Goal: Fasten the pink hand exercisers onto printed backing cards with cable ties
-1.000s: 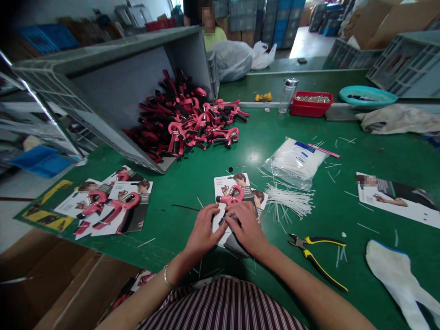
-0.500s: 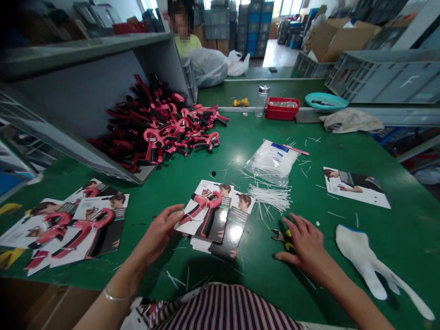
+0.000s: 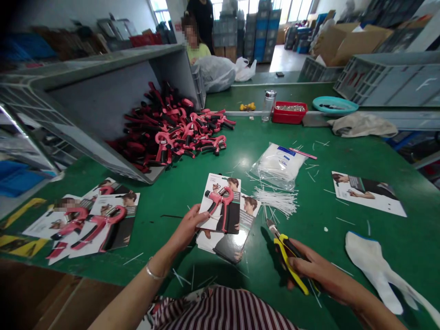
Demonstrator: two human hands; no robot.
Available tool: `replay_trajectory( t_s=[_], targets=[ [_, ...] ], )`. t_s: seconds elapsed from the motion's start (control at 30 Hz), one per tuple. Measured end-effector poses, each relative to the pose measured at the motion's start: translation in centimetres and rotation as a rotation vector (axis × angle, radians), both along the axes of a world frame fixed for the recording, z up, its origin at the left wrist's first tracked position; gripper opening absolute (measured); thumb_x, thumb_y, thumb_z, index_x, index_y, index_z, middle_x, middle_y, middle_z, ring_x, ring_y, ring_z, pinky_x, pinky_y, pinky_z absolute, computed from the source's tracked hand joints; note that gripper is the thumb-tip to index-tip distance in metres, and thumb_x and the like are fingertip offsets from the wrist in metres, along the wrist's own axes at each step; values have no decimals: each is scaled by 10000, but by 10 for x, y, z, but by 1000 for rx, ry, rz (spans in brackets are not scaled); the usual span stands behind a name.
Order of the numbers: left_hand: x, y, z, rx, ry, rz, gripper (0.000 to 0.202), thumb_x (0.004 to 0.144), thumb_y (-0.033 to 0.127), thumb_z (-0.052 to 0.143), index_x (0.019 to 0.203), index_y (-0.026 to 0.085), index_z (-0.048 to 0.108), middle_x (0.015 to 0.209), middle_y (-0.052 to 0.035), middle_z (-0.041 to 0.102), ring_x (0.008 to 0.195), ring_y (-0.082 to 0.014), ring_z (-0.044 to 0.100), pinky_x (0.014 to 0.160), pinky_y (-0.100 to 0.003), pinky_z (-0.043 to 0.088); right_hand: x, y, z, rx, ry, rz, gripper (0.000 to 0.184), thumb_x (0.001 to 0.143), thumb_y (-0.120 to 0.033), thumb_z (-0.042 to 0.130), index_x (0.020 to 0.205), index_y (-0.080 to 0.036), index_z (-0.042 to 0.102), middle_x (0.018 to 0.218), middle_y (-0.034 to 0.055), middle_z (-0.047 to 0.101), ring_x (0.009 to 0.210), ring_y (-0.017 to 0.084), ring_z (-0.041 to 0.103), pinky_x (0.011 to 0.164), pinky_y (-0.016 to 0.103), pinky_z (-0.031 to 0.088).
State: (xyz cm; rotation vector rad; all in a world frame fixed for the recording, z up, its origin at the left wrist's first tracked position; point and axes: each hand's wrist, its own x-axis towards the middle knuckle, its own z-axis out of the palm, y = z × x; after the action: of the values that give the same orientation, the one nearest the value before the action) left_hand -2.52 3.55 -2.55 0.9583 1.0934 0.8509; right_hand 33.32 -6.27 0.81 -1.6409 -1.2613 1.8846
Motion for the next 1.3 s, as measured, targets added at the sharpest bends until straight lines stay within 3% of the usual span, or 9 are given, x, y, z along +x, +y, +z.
replay_trajectory(
  t_s=[0.1, 0.2, 0.37, 0.57, 0.77, 0.93, 1.17, 1.23, 1.3],
  targets=[
    [3, 6, 1, 127, 207, 106, 442, 811, 498, 659, 1083, 164, 564, 987, -69, 686, 776, -195, 666, 715, -312, 522, -33, 17, 10, -113, 296, 97, 497, 818, -449, 630, 1242, -204, 546, 1012, 49, 624, 799, 174, 628, 667, 281, 528],
    [1, 9, 8, 251, 313, 119, 440, 811, 488, 667, 1097, 162, 591, 1072, -83, 677, 995, -238, 623, 870, -331, 478, -57, 46, 22, -153, 434, 238, 429, 843, -376, 616, 1210, -165, 549, 957, 59, 654, 792, 150, 630, 628, 228, 495],
    [-8, 3, 30, 332, 305, 36, 423, 852, 465, 623, 1173, 194, 577, 1061, -56, 677, 947, -230, 618, 816, -310, 466, -70, 91, 43, -223, 421, 490, 454, 852, -356, 620, 1231, -129, 513, 1001, 108, 702, 794, 165, 687, 650, 247, 525],
    [-13, 2, 50, 463, 428, -99, 360, 846, 439, 637, 1121, 208, 613, 1013, -35, 671, 905, -225, 603, 794, -287, 434, -76, 116, 62, -257, 298, 666, 392, 850, -367, 626, 1160, -135, 569, 1074, 119, 708, 857, 197, 712, 641, 261, 563],
    [-12, 1, 53, 550, 527, -195, 372, 876, 430, 600, 1179, 216, 584, 936, -19, 650, 810, -193, 578, 715, -265, 414, -80, 128, 74, -332, 247, 720, 339, 860, -352, 614, 1126, -143, 595, 1063, 117, 721, 844, 191, 716, 622, 256, 561],
    [-12, 1, 57, 555, 533, -212, 378, 876, 438, 598, 1177, 210, 575, 977, -33, 647, 853, -209, 583, 752, -277, 414, -80, 134, 73, -372, 241, 718, 365, 841, -357, 633, 1130, -138, 592, 1005, 109, 727, 827, 192, 709, 612, 259, 556],
    [-9, 3, 52, 469, 445, -127, 338, 843, 434, 636, 1095, 209, 631, 951, -25, 661, 856, -214, 584, 756, -276, 416, -88, 119, 51, -175, 155, 616, 346, 851, -341, 547, 1148, -162, 553, 728, 8, 632, 555, 137, 597, 460, 222, 462],
    [-8, 3, 46, 398, 379, -80, 318, 831, 429, 651, 1051, 199, 645, 968, -31, 672, 890, -220, 596, 771, -277, 428, -91, 112, 44, 25, 12, 643, 293, 859, -315, 508, 1106, -165, 555, 739, 19, 633, 549, 140, 583, 471, 231, 449],
    [-7, 3, 38, 304, 287, -26, 329, 811, 427, 675, 1036, 189, 646, 983, -38, 681, 889, -217, 612, 760, -273, 444, -92, 105, 42, 347, -233, 690, 248, 856, -277, 499, 1071, -175, 567, 818, 57, 663, 644, 176, 622, 552, 265, 471]
  ],
)
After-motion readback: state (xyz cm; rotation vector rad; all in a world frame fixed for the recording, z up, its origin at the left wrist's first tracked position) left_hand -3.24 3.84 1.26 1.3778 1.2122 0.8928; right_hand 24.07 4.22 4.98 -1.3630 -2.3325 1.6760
